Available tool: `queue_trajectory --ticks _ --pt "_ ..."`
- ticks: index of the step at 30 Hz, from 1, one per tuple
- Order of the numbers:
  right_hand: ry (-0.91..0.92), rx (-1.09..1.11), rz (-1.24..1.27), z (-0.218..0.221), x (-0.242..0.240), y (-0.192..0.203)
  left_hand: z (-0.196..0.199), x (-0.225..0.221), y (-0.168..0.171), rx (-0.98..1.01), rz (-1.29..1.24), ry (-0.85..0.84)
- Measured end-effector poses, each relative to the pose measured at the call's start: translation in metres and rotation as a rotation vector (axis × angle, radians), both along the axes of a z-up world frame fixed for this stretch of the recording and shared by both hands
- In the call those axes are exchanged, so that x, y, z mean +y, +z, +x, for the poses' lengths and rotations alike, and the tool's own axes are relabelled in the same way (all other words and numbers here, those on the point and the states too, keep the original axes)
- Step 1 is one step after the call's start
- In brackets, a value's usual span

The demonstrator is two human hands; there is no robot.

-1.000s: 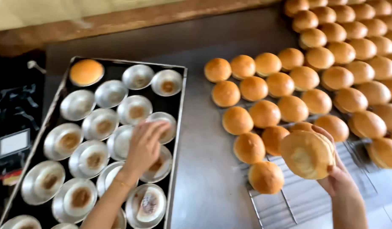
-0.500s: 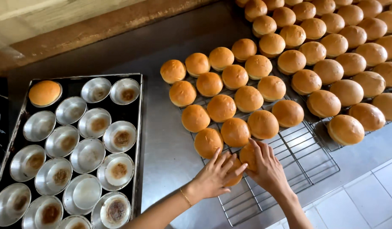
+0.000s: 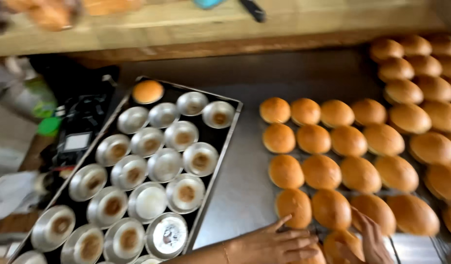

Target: Transferring baked buns from a metal baking tray to a cooling rack.

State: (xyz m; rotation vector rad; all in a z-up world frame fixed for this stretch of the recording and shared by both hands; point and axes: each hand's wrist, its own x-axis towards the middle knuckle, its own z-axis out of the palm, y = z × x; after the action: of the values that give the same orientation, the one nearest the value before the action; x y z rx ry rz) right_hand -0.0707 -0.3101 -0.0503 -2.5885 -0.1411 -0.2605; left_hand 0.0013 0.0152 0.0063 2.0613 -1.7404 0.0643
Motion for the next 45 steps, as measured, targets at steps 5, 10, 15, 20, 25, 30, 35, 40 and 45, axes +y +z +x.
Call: queue_trajectory --ticks 5,10,15,20,25,30,35,40,45 --pt "0.199 -0.06 0.071 0.14 0.094 0.054 0.044 0.107 0.024 0.179 -0.114 0.318" --pt "0.765 0.255 -0.122 0.287 0.322 0.094 0.134 0.233 0.03 -0.012 -0.143 0.713" --pt "0.668 0.115 -0.381 0.474 0.503 0.042 0.255 0.348 -0.038 -0.015 -0.063 1.126" --pt "0.588 0.09 -0.499 0.573 0.597 0.014 0.334 0.402 -0.052 0.144 0.089 1.367" --pt "0.599 0.076 -0.702 0.586 0.607 -0.007 0.38 0.413 -0.08 0.275 0.012 1.377" --pt "0.601 0.148 -0.63 0.581 0.582 -0.007 0.41 0.399 -0.109 0.439 -0.155 1.332" --pt "0.606 0.164 -0.625 0.579 0.573 -0.01 0.399 0.393 -0.091 0.394 -0.08 1.361" --pt "0.547 0.049 -0.624 0.573 0.562 -0.023 0.385 0.389 -0.077 0.107 0.29 1.388" --pt "0.456 -0.04 -0.076 0.532 0.534 -0.001 0.388 0.389 -0.086 0.117 0.218 1.361"
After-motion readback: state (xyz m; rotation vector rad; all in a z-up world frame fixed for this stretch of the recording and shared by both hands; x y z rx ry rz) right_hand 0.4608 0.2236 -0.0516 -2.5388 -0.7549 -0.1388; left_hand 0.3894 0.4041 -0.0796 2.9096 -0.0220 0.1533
